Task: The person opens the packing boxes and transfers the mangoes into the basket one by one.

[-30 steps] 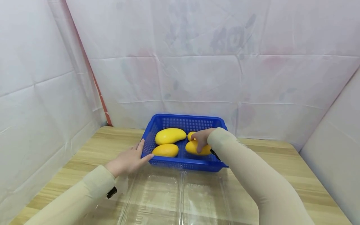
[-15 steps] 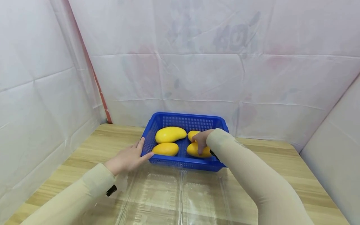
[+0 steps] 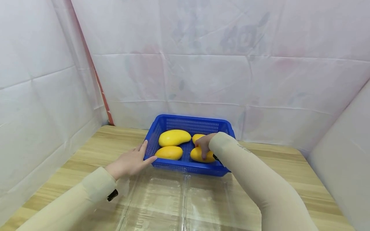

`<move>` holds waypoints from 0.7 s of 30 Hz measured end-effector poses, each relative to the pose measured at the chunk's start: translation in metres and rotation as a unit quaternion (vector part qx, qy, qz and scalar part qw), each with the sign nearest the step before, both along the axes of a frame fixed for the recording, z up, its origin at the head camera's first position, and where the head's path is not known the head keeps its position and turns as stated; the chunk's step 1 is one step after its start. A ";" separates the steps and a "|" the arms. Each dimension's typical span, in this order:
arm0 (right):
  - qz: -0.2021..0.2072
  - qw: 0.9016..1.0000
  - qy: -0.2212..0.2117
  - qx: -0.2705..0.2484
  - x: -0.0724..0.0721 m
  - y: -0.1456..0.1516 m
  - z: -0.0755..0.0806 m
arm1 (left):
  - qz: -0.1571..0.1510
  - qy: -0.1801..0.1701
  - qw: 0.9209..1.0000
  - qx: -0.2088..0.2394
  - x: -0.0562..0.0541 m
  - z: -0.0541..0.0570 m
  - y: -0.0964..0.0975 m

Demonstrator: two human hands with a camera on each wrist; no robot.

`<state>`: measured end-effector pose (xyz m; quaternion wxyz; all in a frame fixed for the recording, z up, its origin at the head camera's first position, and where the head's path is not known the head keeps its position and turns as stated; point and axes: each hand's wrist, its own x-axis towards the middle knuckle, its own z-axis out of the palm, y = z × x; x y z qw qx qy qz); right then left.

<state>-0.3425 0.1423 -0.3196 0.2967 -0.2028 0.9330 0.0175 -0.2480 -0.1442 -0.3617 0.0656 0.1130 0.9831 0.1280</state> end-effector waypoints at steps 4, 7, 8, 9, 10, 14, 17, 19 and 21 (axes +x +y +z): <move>-0.004 1.000 -0.005 0.001 -0.002 -0.001 -0.001 | -0.001 -0.001 1.000 -0.004 -0.001 -0.001 0.000; -0.001 1.000 -0.006 0.002 -0.002 -0.002 -0.001 | 0.000 0.000 1.000 -0.004 -0.001 -0.002 0.000; 0.003 1.000 -0.005 0.004 -0.001 -0.002 -0.001 | 0.000 0.001 1.000 -0.004 -0.001 -0.003 0.000; 0.003 1.000 -0.004 0.004 -0.001 -0.002 -0.001 | 0.000 0.002 1.000 -0.003 -0.001 -0.003 0.000; 0.005 1.000 -0.004 0.004 -0.001 -0.003 -0.001 | 0.000 0.002 1.000 -0.003 -0.001 -0.003 0.000; 0.008 1.000 -0.003 0.004 0.001 -0.003 -0.001 | 0.001 0.004 1.000 -0.004 -0.001 -0.004 0.000; 0.007 1.000 -0.004 0.004 0.002 -0.004 -0.001 | 0.001 0.005 1.000 -0.005 -0.001 -0.005 0.000; 0.004 1.000 -0.004 0.006 0.003 -0.005 -0.001 | 0.001 0.006 1.000 -0.005 -0.001 -0.005 0.000; 0.004 1.000 -0.003 0.006 0.003 -0.005 -0.002 | 0.000 0.006 1.000 -0.005 -0.001 -0.005 0.000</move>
